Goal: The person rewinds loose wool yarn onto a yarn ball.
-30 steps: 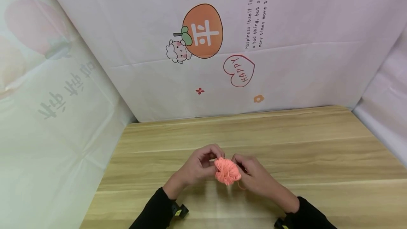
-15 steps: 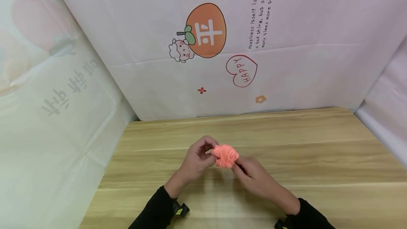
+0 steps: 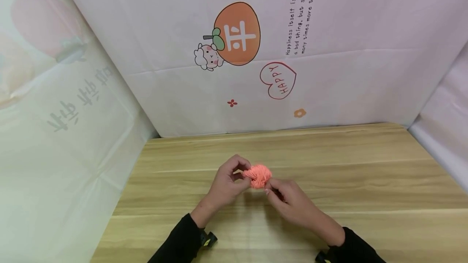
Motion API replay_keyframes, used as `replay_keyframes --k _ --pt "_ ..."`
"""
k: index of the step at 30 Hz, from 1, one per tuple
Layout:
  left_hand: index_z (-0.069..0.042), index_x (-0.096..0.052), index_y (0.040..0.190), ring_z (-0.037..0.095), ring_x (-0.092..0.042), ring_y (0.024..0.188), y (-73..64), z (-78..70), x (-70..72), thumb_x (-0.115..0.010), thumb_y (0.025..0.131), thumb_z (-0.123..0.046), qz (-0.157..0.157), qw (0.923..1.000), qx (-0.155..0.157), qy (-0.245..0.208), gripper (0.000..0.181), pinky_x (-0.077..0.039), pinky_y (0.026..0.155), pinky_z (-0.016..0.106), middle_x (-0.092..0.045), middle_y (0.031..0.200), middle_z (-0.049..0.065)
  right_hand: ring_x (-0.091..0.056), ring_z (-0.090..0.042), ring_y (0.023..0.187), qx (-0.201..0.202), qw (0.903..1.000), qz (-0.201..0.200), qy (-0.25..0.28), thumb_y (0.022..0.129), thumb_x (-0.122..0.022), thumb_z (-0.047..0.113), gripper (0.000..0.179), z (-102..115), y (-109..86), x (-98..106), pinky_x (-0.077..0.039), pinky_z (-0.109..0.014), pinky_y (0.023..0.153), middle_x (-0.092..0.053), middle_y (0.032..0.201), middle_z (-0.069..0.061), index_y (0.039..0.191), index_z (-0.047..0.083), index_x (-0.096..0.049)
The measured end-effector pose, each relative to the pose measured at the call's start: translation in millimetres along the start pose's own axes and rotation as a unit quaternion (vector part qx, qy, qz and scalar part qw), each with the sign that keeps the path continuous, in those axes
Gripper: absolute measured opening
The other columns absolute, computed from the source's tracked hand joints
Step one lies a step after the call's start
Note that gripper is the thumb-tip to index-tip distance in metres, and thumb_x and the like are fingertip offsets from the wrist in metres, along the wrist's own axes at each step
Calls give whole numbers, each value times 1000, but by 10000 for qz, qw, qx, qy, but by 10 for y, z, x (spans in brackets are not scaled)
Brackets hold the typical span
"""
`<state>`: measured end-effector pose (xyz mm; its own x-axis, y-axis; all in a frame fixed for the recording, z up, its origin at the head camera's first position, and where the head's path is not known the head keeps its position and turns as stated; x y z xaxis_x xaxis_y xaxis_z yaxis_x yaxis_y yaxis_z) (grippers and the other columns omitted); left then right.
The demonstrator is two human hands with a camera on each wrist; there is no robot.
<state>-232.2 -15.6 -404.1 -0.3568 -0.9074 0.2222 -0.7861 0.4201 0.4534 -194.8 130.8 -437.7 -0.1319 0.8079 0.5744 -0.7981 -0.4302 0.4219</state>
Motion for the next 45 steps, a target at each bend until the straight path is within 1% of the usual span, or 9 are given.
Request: replay_keyframes --k 5,12,13,17,24,28,33,37,45 --pt "-3 -59 99 23 -56 87 -8 9 -51 -60 76 16 275 9988 31 413 29 -56 67 39 -56 98 10 -37 2 52 175 9996 -204 -19 94 -57 3 26 27 -3 29 -34 -16 43 -42 62 16 83 26 -55" --pt "-23 -59 101 12 -58 88 -64 362 -142 -62 78 2 901 9918 60 906 34 -56 69 27 -56 99 -7 -37 0 52 131 9997 -205 -67 94 -55 3 26 23 3 47 -34 -16 44 -44 62 14 84 26 -56" --pt "-22 -59 101 12 -58 88 -69 363 -154 -62 78 2 967 9910 60 926 33 -56 69 27 -56 99 -7 -38 0 51 101 9998 -162 -43 95 -54 4 25 25 4 48 -34 -16 44 -44 62 14 84 26 -57" --pt "-17 -59 100 11 -59 87 -81 292 -197 -62 79 3 1150 9884 -57 995 30 -55 68 26 -57 98 -5 -37 0 51 77 9999 -152 -7 96 -53 5 23 30 7 53 -33 -16 44 -43 61 13 82 23 -57" --pt "-7 -60 96 21 -61 85 -78 15 -252 -61 74 12 1446 9863 -105 793 29 -57 65 33 -59 96 5 -39 -2 51 -6 9999 -148 80 99 -51 8 21 16 4 67 -35 -17 44 -45 62 12 83 18 -58" --pt "-6 -59 96 22 -61 85 -80 -15 -285 -60 73 12 1722 9823 -81 732 29 -56 67 27 -60 96 6 -42 -4 53 -91 9998 -153 96 100 -51 10 20 2 0 77 -37 -18 44 -48 64 11 85 20 -58" --pt "-5 -60 96 23 -60 84 -93 -22 -331 -61 72 12 2040 9772 -80 579 30 -56 65 28 -61 95 7 -42 -5 53 -119 9997 -145 134 101 -50 10 20 3 -2 84 -37 -18 45 -49 65 10 86 22 -57" --pt "-5 -59 98 22 -60 86 -117 -31 -379 -60 73 12 2315 9723 -52 310 30 -57 66 32 -59 97 7 -42 -4 53 -111 9997 -164 110 100 -51 9 20 4 -1 91 -36 -18 45 -48 64 10 86 23 -57" --pt "-4 -57 97 10 -57 90 -159 -70 -456 -58 74 14 2677 9626 -199 -361 30 -57 72 32 -57 97 8 -43 -4 54 -94 9996 -231 128 98 -54 9 18 -10 -2 97 -36 -18 45 -49 65 10 85 20 -59"
Point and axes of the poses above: each hand's wrist, its own y-axis towards the middle knuckle, its own x-axis out of the back of the hand, z = x × y, the point moved 8 cm from there along y, towards the middle knuckle
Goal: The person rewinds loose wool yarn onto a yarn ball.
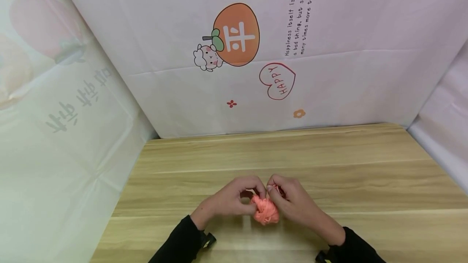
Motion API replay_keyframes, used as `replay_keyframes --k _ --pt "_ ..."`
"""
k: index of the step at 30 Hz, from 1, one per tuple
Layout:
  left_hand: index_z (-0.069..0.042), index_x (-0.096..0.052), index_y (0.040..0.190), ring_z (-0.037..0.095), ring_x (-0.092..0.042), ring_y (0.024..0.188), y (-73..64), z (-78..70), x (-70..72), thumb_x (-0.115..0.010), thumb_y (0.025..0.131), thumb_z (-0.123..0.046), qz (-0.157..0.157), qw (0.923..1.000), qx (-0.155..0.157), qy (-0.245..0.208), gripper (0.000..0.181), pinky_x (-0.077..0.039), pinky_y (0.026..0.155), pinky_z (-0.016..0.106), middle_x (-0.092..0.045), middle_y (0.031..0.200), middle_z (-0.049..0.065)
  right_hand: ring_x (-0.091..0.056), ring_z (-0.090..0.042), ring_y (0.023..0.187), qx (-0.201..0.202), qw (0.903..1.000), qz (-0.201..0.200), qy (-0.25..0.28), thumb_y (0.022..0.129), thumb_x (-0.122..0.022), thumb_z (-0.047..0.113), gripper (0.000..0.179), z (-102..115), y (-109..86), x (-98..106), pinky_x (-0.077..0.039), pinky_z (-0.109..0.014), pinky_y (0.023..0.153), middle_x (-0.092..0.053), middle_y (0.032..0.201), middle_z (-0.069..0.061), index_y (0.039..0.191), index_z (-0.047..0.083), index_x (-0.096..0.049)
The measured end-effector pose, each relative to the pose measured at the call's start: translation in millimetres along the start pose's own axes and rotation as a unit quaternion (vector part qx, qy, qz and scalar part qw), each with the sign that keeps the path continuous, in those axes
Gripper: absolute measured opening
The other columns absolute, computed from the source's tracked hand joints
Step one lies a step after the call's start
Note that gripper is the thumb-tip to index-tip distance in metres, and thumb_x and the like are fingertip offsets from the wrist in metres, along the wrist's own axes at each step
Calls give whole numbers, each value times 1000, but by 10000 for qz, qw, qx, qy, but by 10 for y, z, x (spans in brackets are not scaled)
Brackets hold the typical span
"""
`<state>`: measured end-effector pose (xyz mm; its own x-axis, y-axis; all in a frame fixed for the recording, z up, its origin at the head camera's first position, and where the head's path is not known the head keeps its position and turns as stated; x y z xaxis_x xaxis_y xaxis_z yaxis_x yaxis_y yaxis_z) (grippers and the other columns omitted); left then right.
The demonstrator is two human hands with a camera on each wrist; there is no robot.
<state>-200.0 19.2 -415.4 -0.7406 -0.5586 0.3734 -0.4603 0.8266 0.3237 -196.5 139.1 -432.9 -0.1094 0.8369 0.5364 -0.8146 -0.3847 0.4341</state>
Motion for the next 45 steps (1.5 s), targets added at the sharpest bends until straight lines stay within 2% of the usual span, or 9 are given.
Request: replay_keyframes --k 4,8,13,18,26,32,35,40,45 --pt "-3 -57 99 12 -55 96 -7 -2 -18 -57 75 15 102 9995 -111 -283 30 -56 77 34 -56 103 12 -42 -4 54 30 10000 -36 30 98 -54 9 18 4 8 2 -36 -18 45 -50 66 11 85 20 -58" --pt "-1 -58 99 16 -53 103 -8 -33 -14 -57 78 15 155 9982 -289 -499 27 -56 80 37 -53 109 21 -41 -4 53 9 10000 -15 56 99 -53 10 19 0 15 2 -35 -18 45 -49 65 10 86 23 -58" --pt "2 -56 98 20 -50 106 -6 -84 17 -57 81 18 79 9940 -525 -961 23 -55 82 40 -47 110 28 -41 -5 53 -110 9999 65 29 101 -51 15 18 -35 17 -5 -35 -18 46 -48 65 9 88 24 -58" --pt "2 -53 101 22 -51 105 -19 -73 66 -54 84 18 -131 9882 -744 -1330 23 -54 83 42 -48 108 26 -43 -4 56 -128 9999 89 -1 102 -51 16 17 -64 22 -20 -38 -19 48 -51 68 11 88 24 -57" --pt "3 -52 104 28 -54 106 -47 124 144 -57 89 14 -568 9821 -811 -1603 20 -52 84 50 -52 110 22 -44 -3 57 -146 9996 169 142 98 -58 21 12 -86 15 -57 -39 -19 47 -53 67 12 87 24 -59" --pt "3 -51 107 31 -55 107 -62 179 239 -57 90 12 -1090 9811 -818 -1373 20 -53 85 46 -53 113 21 -49 -5 62 -264 9992 189 219 94 -58 4 24 -93 5 -68 -45 -24 51 -55 71 12 92 28 -59" --pt "4 -51 108 30 -55 104 -73 192 297 -55 91 13 -1409 9784 -826 -1265 20 -53 85 42 -53 112 21 -47 -3 58 -274 9995 177 42 96 -54 5 25 -91 6 -68 -44 -23 50 -52 68 13 94 28 -61" --pt "3 -51 110 25 -55 99 -86 180 387 -54 92 12 -2053 9722 -532 -997 21 -54 80 34 -52 111 18 -39 0 52 -174 9996 176 -98 100 -51 10 25 -63 8 -89 -38 -20 44 -45 62 14 80 24 -57" --pt "1 -53 108 26 -55 97 -97 111 474 -59 90 10 -2760 9583 -93 -730 21 -54 74 30 -53 106 13 -36 0 51 -27 9998 201 -54 100 -51 11 28 -33 6 -108 -34 -17 44 -39 60 14 74 23 -51"
Point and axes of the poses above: each hand's wrist, its own y-axis towards the middle knuckle, its own x-axis out of the back of the hand, z = x × y, the point moved 8 cm from there along y, towards the middle knuckle
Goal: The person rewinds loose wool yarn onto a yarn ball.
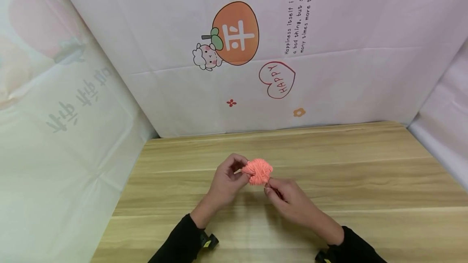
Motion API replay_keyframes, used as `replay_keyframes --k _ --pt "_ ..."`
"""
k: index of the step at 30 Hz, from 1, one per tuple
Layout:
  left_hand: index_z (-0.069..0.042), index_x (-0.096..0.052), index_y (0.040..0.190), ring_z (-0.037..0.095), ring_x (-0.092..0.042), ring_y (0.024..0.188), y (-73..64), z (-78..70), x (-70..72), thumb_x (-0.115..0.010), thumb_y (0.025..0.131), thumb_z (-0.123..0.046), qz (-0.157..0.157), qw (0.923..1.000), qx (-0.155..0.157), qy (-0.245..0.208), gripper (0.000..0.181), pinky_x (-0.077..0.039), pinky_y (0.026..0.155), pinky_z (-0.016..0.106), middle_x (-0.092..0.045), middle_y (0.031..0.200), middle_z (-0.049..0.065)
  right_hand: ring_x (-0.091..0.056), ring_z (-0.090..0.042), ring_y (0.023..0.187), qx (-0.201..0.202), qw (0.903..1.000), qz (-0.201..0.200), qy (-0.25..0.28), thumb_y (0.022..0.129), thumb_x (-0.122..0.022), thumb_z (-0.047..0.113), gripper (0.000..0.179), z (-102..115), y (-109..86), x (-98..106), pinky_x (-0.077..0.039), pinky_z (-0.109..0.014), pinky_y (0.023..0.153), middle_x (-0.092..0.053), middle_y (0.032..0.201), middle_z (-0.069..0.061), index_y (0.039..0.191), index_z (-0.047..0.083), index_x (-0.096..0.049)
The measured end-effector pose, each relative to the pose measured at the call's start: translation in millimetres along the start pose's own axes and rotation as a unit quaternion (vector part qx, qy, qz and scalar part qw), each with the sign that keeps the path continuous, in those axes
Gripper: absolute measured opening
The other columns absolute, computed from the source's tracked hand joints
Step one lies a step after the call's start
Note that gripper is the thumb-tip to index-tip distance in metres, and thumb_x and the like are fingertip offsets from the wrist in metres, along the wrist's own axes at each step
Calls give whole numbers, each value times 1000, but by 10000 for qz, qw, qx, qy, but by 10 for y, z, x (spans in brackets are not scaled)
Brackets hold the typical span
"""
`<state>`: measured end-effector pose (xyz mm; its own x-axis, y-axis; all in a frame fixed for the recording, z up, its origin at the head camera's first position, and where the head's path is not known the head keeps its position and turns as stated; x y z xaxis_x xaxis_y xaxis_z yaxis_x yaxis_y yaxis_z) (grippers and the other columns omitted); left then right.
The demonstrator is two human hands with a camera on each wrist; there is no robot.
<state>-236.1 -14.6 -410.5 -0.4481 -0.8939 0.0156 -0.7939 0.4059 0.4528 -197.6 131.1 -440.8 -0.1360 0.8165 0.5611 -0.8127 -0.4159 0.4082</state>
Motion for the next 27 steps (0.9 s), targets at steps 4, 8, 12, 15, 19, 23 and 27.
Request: replay_keyframes --k 4,8,12,15,19,23,27 --pt "1 -54 106 30 -55 96 12 -31 47 -61 87 12 -333 9990 162 258 23 -53 72 28 -55 105 13 -37 -2 51 68 10000 35 -9 100 -51 11 26 9 -2 -3 -34 -17 45 -40 61 13 76 22 -54" --pt "2 -56 106 29 -56 95 8 -31 64 -63 86 10 -414 9971 267 572 23 -54 72 31 -56 105 12 -39 -3 51 150 9998 19 -122 99 -52 9 25 15 -1 4 -34 -17 45 -42 61 12 77 20 -55" --pt "3 -57 104 27 -58 93 -7 -35 55 -65 84 10 -389 9944 231 951 23 -55 72 40 -57 103 13 -39 -2 51 182 9997 -4 -161 97 -53 7 24 22 -3 10 -34 -17 45 -43 61 12 78 21 -56" --pt "2 -59 103 25 -59 92 -20 -36 26 -66 82 11 -267 9917 183 1244 24 -55 72 44 -58 102 13 -38 -1 50 200 9997 -43 -125 96 -54 6 25 31 -9 15 -33 -16 44 -42 61 13 78 22 -55" --pt "0 -60 101 24 -58 89 -32 -31 -41 -67 81 10 84 9875 129 1566 23 -56 72 42 -59 100 11 -37 0 51 348 9991 -216 -62 94 -55 2 28 64 -9 43 -33 -16 44 -41 62 15 79 26 -54" --pt "-2 -60 99 24 -59 88 -33 -32 -111 -66 80 12 444 9830 58 1780 25 -57 72 37 -59 98 9 -39 1 52 525 9977 -411 -72 91 -56 -2 35 94 -11 83 -35 -16 44 -44 64 17 82 31 -53" --pt "-4 -60 97 25 -60 86 -34 -28 -166 -64 77 13 725 9798 41 1864 27 -57 71 36 -60 96 8 -40 1 52 529 9971 -533 -152 90 -56 -3 35 89 -6 121 -35 -16 43 -46 65 18 82 31 -55"
Point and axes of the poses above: each hand's wrist, its own y-axis towards the middle knuckle, its own x-axis out of the back of the hand, z = x × y, the point moved 8 cm from there along y, towards the middle knuckle
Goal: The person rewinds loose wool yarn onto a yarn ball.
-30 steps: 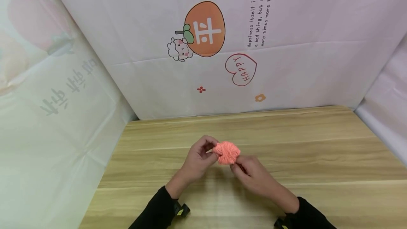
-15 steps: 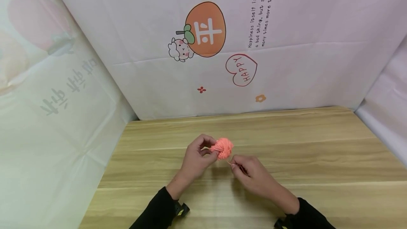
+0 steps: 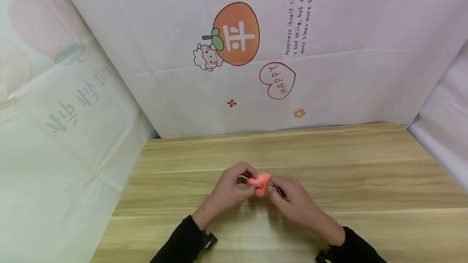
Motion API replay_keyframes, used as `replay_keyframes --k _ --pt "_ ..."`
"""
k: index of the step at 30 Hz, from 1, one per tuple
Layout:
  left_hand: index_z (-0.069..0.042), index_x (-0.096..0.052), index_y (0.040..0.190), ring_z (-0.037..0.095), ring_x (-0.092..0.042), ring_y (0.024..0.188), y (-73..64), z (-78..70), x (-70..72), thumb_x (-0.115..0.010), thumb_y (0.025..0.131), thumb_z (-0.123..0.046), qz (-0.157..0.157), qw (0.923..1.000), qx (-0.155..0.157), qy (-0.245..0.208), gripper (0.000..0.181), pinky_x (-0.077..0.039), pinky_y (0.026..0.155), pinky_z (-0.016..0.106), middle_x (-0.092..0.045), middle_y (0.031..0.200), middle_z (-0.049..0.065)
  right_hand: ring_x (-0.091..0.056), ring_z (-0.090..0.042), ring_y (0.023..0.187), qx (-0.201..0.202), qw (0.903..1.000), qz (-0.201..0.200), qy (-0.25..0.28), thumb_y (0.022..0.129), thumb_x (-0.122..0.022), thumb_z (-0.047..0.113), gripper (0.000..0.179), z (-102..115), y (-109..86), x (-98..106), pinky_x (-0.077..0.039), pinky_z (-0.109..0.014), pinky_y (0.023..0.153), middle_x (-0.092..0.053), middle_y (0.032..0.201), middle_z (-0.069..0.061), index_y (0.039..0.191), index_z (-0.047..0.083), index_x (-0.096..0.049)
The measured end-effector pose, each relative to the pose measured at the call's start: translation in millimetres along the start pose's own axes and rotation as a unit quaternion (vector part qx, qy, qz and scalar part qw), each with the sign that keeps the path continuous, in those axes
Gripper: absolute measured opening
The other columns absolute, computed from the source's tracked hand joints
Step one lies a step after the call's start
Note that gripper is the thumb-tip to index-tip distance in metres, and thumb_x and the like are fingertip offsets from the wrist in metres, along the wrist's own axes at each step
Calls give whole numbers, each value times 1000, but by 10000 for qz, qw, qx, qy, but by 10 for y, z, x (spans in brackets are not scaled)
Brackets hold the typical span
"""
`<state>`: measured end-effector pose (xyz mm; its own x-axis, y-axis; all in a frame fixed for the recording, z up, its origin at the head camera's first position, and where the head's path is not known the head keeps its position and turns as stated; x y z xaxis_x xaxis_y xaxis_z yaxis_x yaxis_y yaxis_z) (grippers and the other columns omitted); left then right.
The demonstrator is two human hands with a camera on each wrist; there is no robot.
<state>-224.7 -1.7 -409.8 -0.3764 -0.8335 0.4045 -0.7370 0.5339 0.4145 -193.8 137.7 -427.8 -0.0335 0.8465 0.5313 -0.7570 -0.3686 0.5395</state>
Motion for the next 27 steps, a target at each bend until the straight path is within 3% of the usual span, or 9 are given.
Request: replay_keyframes --k 7,17,27 --pt "-6 -59 95 22 -59 85 -7 -7 -53 -62 76 13 331 9994 -40 30 27 -56 71 36 -60 94 6 -39 1 51 -1 10000 -14 28 88 -55 -6 27 14 15 20 -34 -16 42 -46 64 18 79 20 -58" --pt "-6 -59 94 21 -62 84 -25 -29 -103 -61 75 12 731 9973 25 11 26 -56 66 34 -61 92 6 -37 1 50 -49 9999 -42 141 90 -54 -6 28 14 17 28 -34 -17 41 -45 63 17 79 20 -58" --pt "-6 -60 94 18 -58 83 -64 -45 -199 -58 71 13 1362 9890 -50 -567 29 -55 66 36 -60 91 5 -40 0 52 -231 9996 -100 84 91 -54 -5 31 -20 6 34 -36 -18 41 -46 63 16 82 24 -55"
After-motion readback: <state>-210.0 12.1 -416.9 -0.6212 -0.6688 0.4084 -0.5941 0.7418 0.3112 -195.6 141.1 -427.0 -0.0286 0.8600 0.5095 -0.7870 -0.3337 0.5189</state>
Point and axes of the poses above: each hand's wrist, its own y-axis towards the middle knuckle, its own x-axis out of the back of the hand, z = x × y, the point moved 8 cm from there along y, towards the middle knuckle
